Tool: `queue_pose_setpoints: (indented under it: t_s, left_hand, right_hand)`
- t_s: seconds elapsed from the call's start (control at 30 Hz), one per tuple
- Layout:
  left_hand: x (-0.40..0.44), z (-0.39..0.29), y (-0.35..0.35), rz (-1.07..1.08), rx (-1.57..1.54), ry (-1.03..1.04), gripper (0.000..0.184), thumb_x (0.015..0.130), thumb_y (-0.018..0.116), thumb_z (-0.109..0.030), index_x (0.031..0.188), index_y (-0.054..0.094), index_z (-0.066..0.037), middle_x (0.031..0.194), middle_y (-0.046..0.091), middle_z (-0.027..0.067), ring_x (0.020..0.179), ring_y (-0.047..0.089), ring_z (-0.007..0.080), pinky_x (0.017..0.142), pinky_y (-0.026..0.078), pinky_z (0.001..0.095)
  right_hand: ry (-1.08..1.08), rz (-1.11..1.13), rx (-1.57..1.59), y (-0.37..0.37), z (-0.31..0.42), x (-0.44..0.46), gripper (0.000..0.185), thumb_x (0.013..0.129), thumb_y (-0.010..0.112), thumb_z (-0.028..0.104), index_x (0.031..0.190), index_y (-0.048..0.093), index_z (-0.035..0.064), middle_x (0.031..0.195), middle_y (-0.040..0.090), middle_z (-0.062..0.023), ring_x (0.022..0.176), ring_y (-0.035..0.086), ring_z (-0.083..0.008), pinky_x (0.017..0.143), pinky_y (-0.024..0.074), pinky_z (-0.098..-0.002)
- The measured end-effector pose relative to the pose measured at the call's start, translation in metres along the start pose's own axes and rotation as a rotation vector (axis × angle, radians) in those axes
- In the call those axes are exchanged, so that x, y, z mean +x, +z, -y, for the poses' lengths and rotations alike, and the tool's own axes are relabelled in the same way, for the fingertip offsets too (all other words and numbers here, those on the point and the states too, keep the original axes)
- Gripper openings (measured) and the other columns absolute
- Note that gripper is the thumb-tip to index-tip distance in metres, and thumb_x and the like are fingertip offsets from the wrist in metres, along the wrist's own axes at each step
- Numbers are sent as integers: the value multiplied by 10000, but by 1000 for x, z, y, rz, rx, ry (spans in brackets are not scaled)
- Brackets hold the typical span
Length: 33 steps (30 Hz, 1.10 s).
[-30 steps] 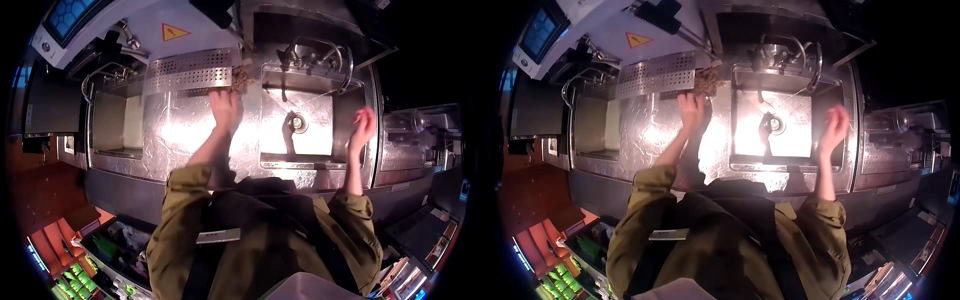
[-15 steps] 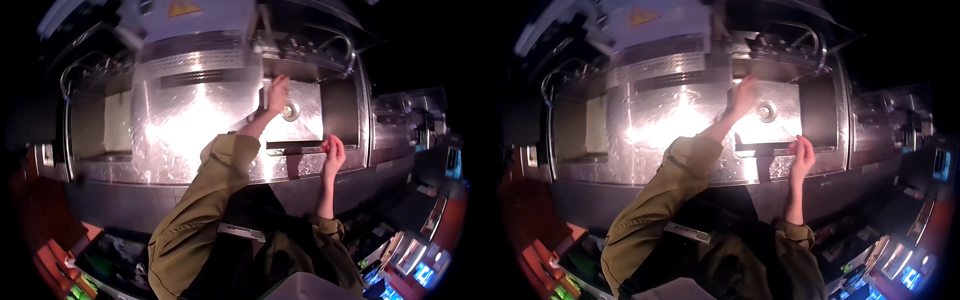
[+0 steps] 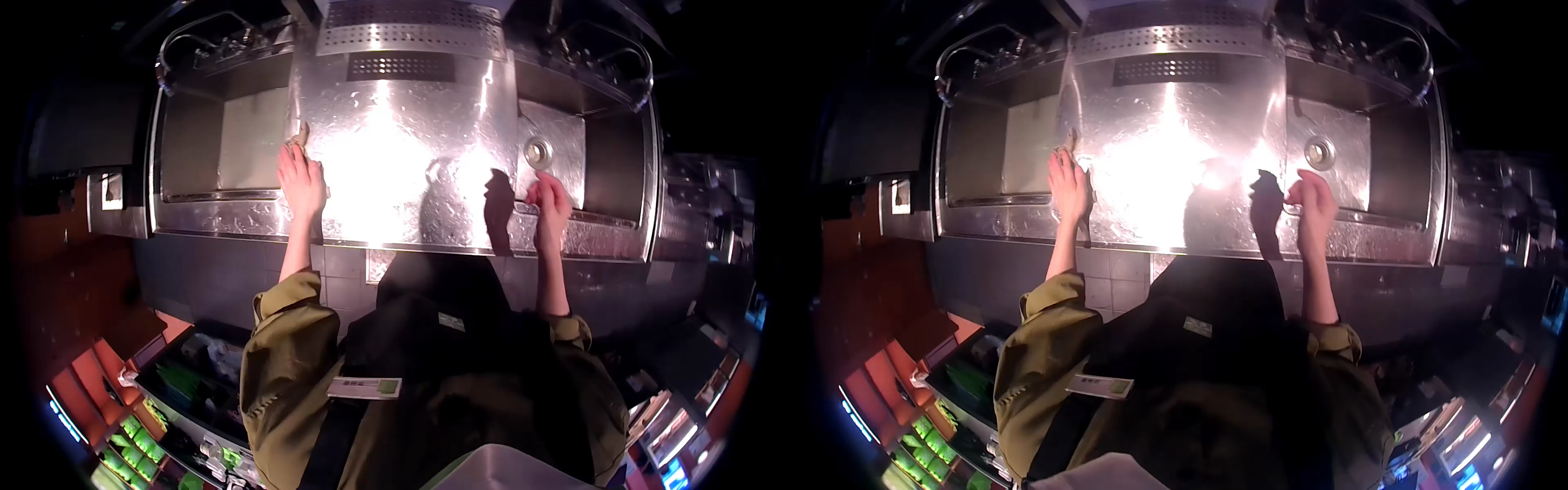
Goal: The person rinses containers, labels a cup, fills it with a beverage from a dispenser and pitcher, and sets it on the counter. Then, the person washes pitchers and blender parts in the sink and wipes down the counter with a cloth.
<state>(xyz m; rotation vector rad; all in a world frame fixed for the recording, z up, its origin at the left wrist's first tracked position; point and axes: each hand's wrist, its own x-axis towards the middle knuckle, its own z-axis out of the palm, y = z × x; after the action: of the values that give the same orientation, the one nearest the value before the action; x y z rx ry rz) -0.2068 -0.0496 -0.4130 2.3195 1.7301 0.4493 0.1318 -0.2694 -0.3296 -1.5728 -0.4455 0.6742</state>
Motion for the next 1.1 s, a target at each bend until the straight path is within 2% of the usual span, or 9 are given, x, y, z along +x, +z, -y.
queue_pose_setpoints:
  t_s: [0.13, 0.2, 0.3, 0.5, 0.53, 0.67, 0.77, 0.9, 1.1]
  left_hand:
    - [-10, -53, 33, 12, 176, 26, 591, 849, 311, -376, 1308, 239, -12, 1364, 149, 228, 1257, 134, 388, 1042, 74, 408]
    - [-4, -126, 9, 56, -183, 137, 564, 811, 384, -239, 1292, 243, 22, 1339, 218, 221, 1243, 187, 372, 1042, 122, 425]
    - [-17, -187, 66, 12, -125, 321, 469, 787, 469, -138, 1219, 364, 14, 1320, 280, 188, 1222, 251, 343, 1026, 177, 419]
    - [-17, -340, 142, 56, -461, 507, 382, 771, 387, 48, 1149, 442, 42, 1212, 410, 226, 1163, 340, 372, 1007, 234, 404]
    - [-20, -369, 154, 79, -463, 421, 345, 804, 387, 21, 1143, 451, 36, 1204, 433, 201, 1123, 403, 335, 979, 290, 370]
    - [-23, -483, 176, 771, -1602, -620, 298, 882, 377, -110, 1144, 466, 3, 1116, 516, 125, 1047, 478, 236, 887, 385, 319]
    - [-10, -518, 194, 1106, -1850, -822, 336, 892, 367, -218, 1146, 464, -19, 1115, 518, 122, 1048, 481, 242, 875, 394, 332]
    - [11, -528, 194, 1191, -1984, -922, 482, 877, 306, -410, 1153, 455, -44, 1149, 498, 112, 1043, 488, 256, 883, 393, 394]
    - [34, -542, 201, 1133, -1950, -921, 592, 823, 376, -492, 1155, 447, -8, 1100, 520, 127, 1025, 496, 276, 885, 389, 412]
  right_hand:
    - [-4, 111, 72, -1, -1, 9, 198, 863, 461, 137, 953, 546, -17, 663, 520, -36, 579, 483, -95, 538, 393, -212]
    - [34, 111, 61, -11, -10, 16, 199, 865, 461, 141, 953, 547, -15, 664, 524, -38, 568, 483, -95, 536, 392, -212]
    - [65, 122, 59, -39, -12, 30, 197, 858, 457, 131, 951, 548, -17, 671, 531, -43, 558, 487, -94, 537, 394, -215]
    - [71, 91, 33, -166, -34, 111, 213, 833, 471, 138, 943, 552, -25, 698, 556, -55, 568, 503, -97, 525, 399, -218]
    - [62, 81, -13, -188, -34, 132, 215, 830, 470, 134, 945, 553, -28, 703, 562, -59, 571, 511, -103, 525, 405, -221]
    - [9, 67, -200, -246, -28, 208, 207, 838, 487, 124, 981, 536, -17, 772, 583, -76, 646, 556, -121, 559, 439, -221]
    - [-275, 33, -512, -248, -15, 278, 393, 754, 576, 253, 1034, 521, -16, 851, 596, -179, 797, 593, -261, 698, 460, -335]
    - [-406, 90, -816, -208, 17, 350, 678, 718, 610, 373, 1182, 367, -57, 1026, 539, -220, 968, 520, -324, 817, 410, -391]
    - [-672, 134, -1089, -192, -11, 411, 617, 663, 550, 50, 1236, 327, -4, 1124, 493, -196, 1028, 488, -295, 870, 369, -380]
